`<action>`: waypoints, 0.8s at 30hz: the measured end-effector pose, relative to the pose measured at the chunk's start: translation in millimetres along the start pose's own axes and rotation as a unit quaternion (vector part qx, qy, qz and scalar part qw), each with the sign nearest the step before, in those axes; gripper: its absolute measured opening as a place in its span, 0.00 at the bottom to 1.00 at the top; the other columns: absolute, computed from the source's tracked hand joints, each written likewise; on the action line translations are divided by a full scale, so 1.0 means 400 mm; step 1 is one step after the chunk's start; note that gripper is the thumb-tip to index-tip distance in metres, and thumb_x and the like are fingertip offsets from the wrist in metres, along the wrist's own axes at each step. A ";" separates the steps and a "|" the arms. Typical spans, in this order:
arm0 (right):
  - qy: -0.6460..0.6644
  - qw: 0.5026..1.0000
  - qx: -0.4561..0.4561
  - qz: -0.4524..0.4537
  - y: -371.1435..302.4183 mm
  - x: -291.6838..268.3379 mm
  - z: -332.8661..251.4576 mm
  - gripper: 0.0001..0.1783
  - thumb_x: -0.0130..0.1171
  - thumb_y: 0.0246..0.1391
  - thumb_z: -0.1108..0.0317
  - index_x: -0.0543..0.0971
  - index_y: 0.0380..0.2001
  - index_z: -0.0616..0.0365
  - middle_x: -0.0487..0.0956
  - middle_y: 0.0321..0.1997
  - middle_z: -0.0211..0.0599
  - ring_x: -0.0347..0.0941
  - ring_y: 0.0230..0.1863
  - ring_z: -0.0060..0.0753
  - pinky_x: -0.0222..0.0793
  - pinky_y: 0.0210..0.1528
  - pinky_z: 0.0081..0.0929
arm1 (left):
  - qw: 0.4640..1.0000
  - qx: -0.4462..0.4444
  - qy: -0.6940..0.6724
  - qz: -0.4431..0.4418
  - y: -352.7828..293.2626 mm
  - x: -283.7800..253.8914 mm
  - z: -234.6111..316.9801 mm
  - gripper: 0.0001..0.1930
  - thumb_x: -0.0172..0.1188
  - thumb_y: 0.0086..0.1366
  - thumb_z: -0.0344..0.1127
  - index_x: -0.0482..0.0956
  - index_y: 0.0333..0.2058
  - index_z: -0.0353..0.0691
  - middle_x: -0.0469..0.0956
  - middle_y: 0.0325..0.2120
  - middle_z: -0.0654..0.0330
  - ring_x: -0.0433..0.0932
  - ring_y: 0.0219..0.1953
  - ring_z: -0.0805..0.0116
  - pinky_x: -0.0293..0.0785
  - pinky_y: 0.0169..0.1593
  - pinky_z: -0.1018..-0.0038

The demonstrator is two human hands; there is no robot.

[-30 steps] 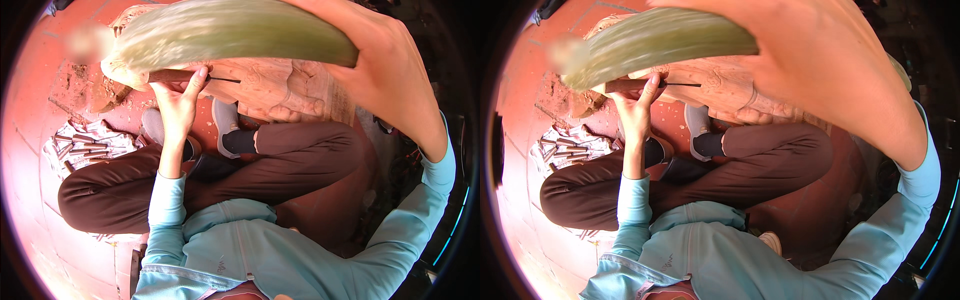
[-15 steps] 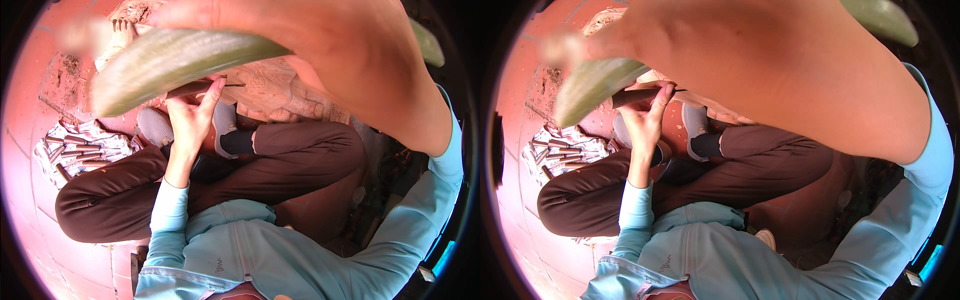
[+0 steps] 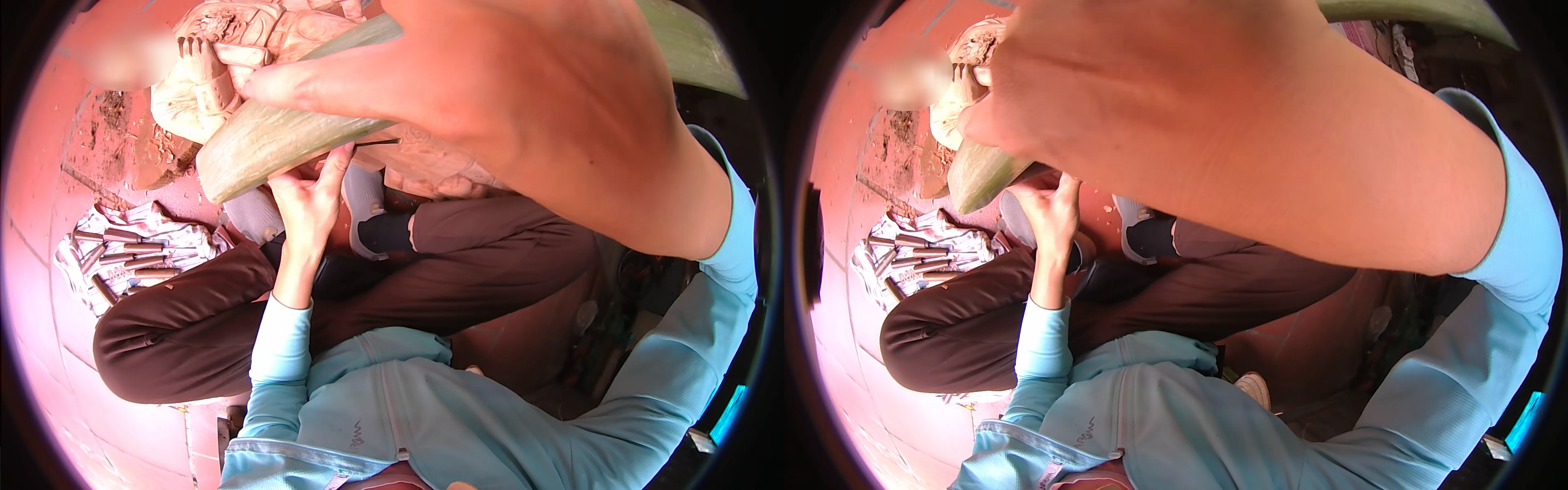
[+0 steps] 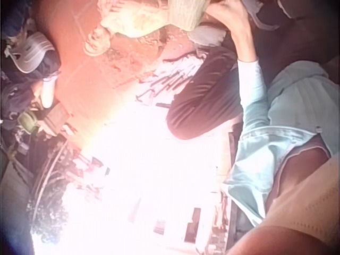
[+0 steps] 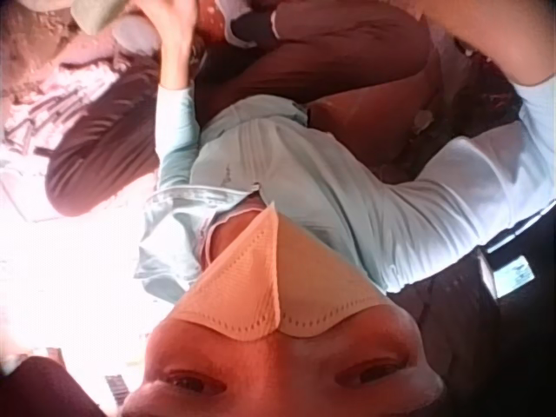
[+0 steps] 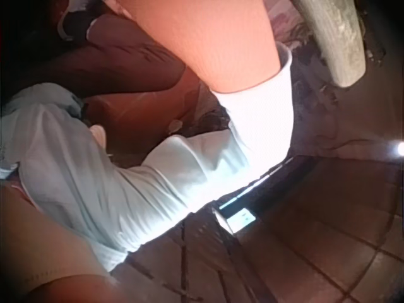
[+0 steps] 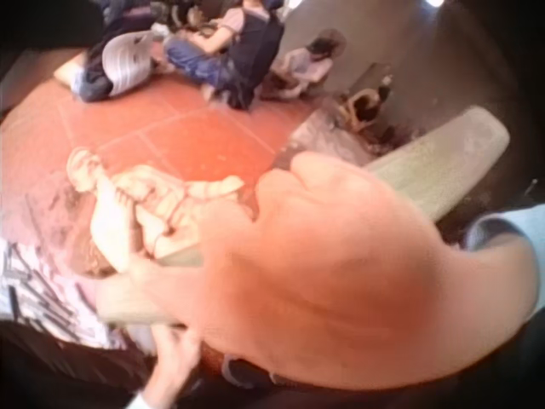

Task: The person carves a wooden statue using a chisel and a mallet. They hold the statue steady with one hand while striking the chisel with the mallet to shape the wood. The person occasionally switches tools from a collection on a cloth nearby.

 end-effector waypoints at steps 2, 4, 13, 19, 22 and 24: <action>-0.001 1.000 -0.005 0.000 0.001 0.005 -0.002 0.20 0.58 0.43 0.68 0.73 0.44 0.45 0.77 0.38 0.36 0.75 0.40 0.34 0.66 0.41 0.26 | 1.000 -0.007 -0.020 0.008 -0.005 0.000 -0.002 0.13 0.63 0.56 0.22 0.74 0.41 0.29 0.78 0.34 0.56 0.78 0.33 0.73 0.74 0.39 0.77; -0.001 1.000 -0.008 0.001 0.003 0.009 -0.002 0.19 0.58 0.43 0.68 0.74 0.43 0.45 0.77 0.38 0.35 0.75 0.40 0.34 0.66 0.41 0.26 | 1.000 -0.002 -0.022 0.019 -0.010 0.000 -0.002 0.13 0.63 0.56 0.22 0.74 0.40 0.29 0.78 0.33 0.57 0.77 0.32 0.73 0.74 0.38 0.78; 0.002 1.000 -0.018 0.002 0.010 0.016 -0.007 0.17 0.58 0.43 0.66 0.74 0.41 0.44 0.76 0.36 0.34 0.74 0.38 0.33 0.66 0.40 0.26 | 0.998 0.042 0.033 0.032 -0.038 -0.012 -0.011 0.14 0.64 0.55 0.23 0.74 0.40 0.29 0.78 0.34 0.56 0.76 0.34 0.72 0.73 0.40 0.75; 0.004 1.000 -0.027 0.004 0.019 0.017 -0.009 0.16 0.57 0.43 0.65 0.74 0.39 0.44 0.76 0.35 0.33 0.74 0.37 0.32 0.65 0.39 0.27 | 0.995 0.057 0.057 0.059 -0.075 -0.034 -0.039 0.15 0.64 0.55 0.24 0.73 0.42 0.28 0.77 0.35 0.55 0.76 0.36 0.70 0.73 0.42 0.72; 0.007 1.000 -0.030 0.008 0.020 0.021 -0.013 0.15 0.57 0.44 0.65 0.74 0.39 0.44 0.76 0.34 0.33 0.74 0.37 0.32 0.65 0.39 0.27 | 0.993 0.066 0.079 0.057 -0.091 -0.038 -0.043 0.16 0.64 0.55 0.24 0.72 0.42 0.28 0.77 0.36 0.54 0.76 0.38 0.69 0.72 0.43 0.71; 0.005 0.999 -0.032 0.008 0.020 0.022 -0.015 0.14 0.57 0.44 0.65 0.74 0.38 0.44 0.76 0.34 0.33 0.74 0.37 0.31 0.65 0.39 0.27 | 0.993 0.062 0.103 0.021 -0.093 -0.030 -0.045 0.17 0.63 0.56 0.24 0.71 0.43 0.28 0.76 0.38 0.53 0.76 0.38 0.69 0.73 0.43 0.72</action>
Point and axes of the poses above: each hand's wrist, its own y-axis towards the middle knuckle, its own x-axis out of the palm, z = x × y, the point moved 8 cm from there along y, towards the middle knuckle
